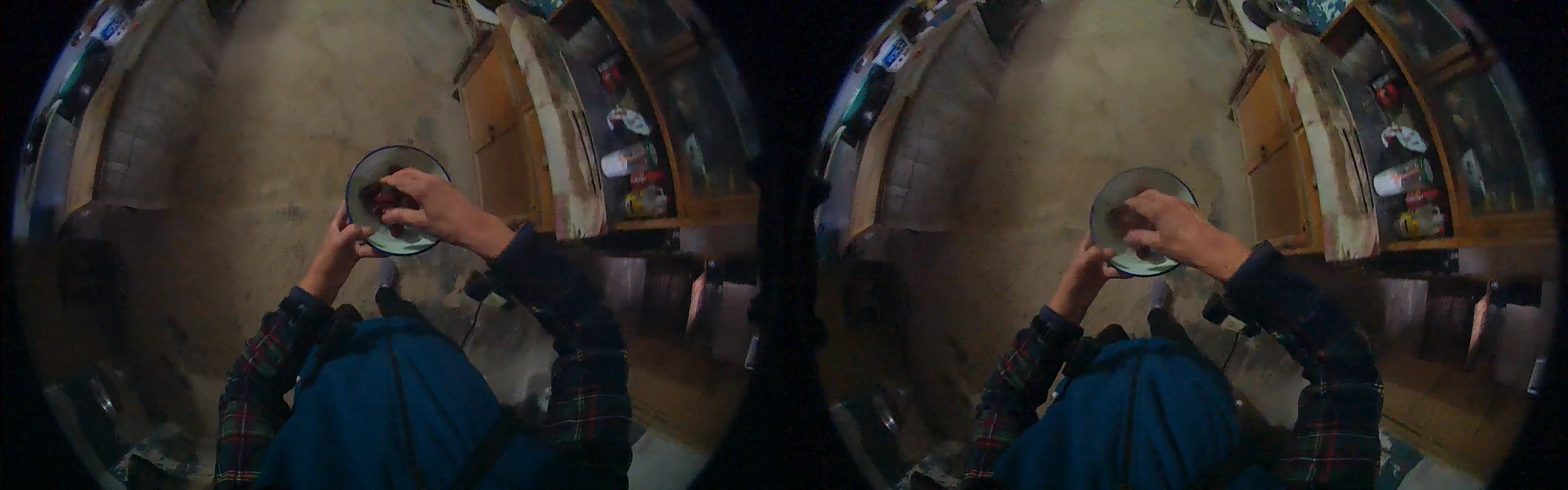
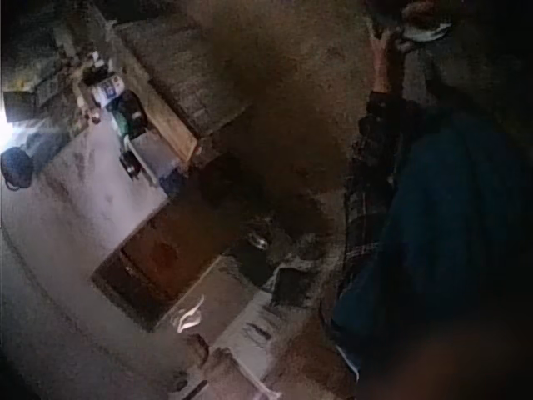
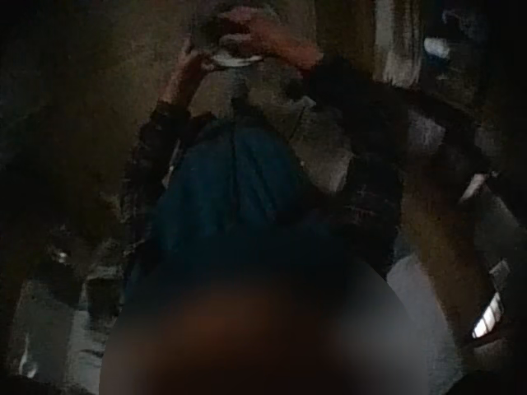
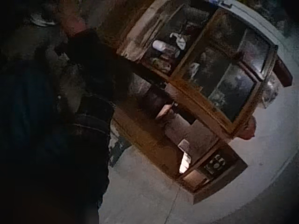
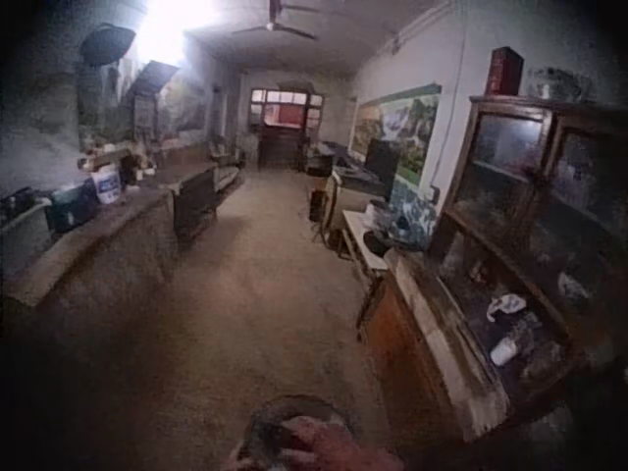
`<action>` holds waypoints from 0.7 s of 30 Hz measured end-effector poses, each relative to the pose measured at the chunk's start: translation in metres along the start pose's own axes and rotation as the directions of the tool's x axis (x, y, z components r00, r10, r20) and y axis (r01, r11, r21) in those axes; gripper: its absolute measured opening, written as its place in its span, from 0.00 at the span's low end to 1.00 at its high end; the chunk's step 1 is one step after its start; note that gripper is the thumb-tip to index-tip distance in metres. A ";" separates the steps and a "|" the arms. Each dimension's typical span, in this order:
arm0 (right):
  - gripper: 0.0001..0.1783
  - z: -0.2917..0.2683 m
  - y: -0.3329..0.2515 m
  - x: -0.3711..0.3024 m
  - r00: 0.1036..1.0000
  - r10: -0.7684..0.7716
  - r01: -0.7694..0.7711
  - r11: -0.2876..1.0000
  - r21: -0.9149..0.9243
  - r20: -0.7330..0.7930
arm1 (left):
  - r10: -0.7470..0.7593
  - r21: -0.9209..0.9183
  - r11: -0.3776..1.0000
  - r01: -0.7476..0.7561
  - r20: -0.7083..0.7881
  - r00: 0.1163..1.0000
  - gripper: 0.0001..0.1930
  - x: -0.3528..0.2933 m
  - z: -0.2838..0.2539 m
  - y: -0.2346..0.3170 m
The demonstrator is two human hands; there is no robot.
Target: The person stirs a bowl of rice with chopsticks, then pours the rice into a rice cooker. They add water from a kettle and place dates into the cooker. The person closes the cooker and plugs it in to start cooking.
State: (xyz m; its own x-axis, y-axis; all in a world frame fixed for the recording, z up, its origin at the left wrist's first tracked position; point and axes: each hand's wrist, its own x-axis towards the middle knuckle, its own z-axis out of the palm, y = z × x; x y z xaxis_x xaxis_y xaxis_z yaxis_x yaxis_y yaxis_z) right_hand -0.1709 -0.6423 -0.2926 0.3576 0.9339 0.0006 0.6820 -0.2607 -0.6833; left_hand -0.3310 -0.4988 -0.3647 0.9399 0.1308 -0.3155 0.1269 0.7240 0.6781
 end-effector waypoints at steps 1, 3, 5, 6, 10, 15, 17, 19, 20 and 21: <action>0.32 -0.005 -0.008 0.007 0.998 -0.057 0.057 0.998 -0.035 -0.005 | 0.035 -0.026 0.999 -0.035 0.012 0.999 0.35 -0.002 -0.004 0.009; 0.38 -0.016 -0.013 0.022 0.999 -0.043 0.041 0.972 -0.231 -0.002 | 0.019 -0.022 1.000 -0.020 -0.066 0.998 0.35 0.002 -0.008 0.025; 0.42 -0.016 -0.011 0.038 0.998 -0.050 0.055 0.948 -0.313 0.026 | 0.022 -0.012 1.000 -0.024 -0.092 0.995 0.34 0.009 -0.011 0.040; 0.42 -0.013 -0.005 0.047 0.997 -0.054 0.067 0.952 -0.297 0.054 | 0.023 0.002 1.000 -0.023 -0.102 0.994 0.34 0.017 -0.009 0.044; 0.32 0.007 0.023 0.095 0.987 0.037 0.014 0.952 -0.305 0.159 | 0.045 -0.097 0.994 -0.053 -0.078 0.996 0.33 0.050 -0.014 0.055; 0.12 -0.007 0.054 0.148 0.993 -0.005 0.032 0.973 -0.230 0.118 | -0.020 -0.129 0.992 0.006 -0.104 0.994 0.33 0.104 -0.028 0.071; 0.08 -0.022 0.062 0.171 0.998 -0.002 0.017 0.977 -0.215 0.070 | -0.021 -0.113 0.993 0.012 -0.075 0.997 0.33 0.130 -0.035 0.085; 0.09 -0.039 0.070 0.192 0.989 0.123 -0.108 0.979 -0.171 0.084 | 0.030 -0.110 0.993 -0.033 -0.022 0.999 0.33 0.155 -0.040 0.103; 0.11 -0.045 0.069 0.199 0.973 0.163 -0.140 0.979 -0.145 0.162 | -0.012 -0.059 0.998 0.008 -0.069 0.998 0.33 0.154 -0.038 0.107; 0.13 -0.050 0.069 0.204 0.968 0.230 -0.228 0.973 -0.024 0.104 | -0.025 -0.042 0.999 0.022 -0.064 0.998 0.33 0.165 -0.041 0.119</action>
State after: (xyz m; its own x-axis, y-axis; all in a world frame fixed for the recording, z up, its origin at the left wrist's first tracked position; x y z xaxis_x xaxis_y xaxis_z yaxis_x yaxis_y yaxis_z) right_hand -0.0194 -0.4823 -0.3030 0.4364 0.8693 -0.2321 0.5972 -0.4728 -0.6479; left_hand -0.1738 -0.3634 -0.3632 0.9141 0.1559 -0.3744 0.1345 0.7545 0.6424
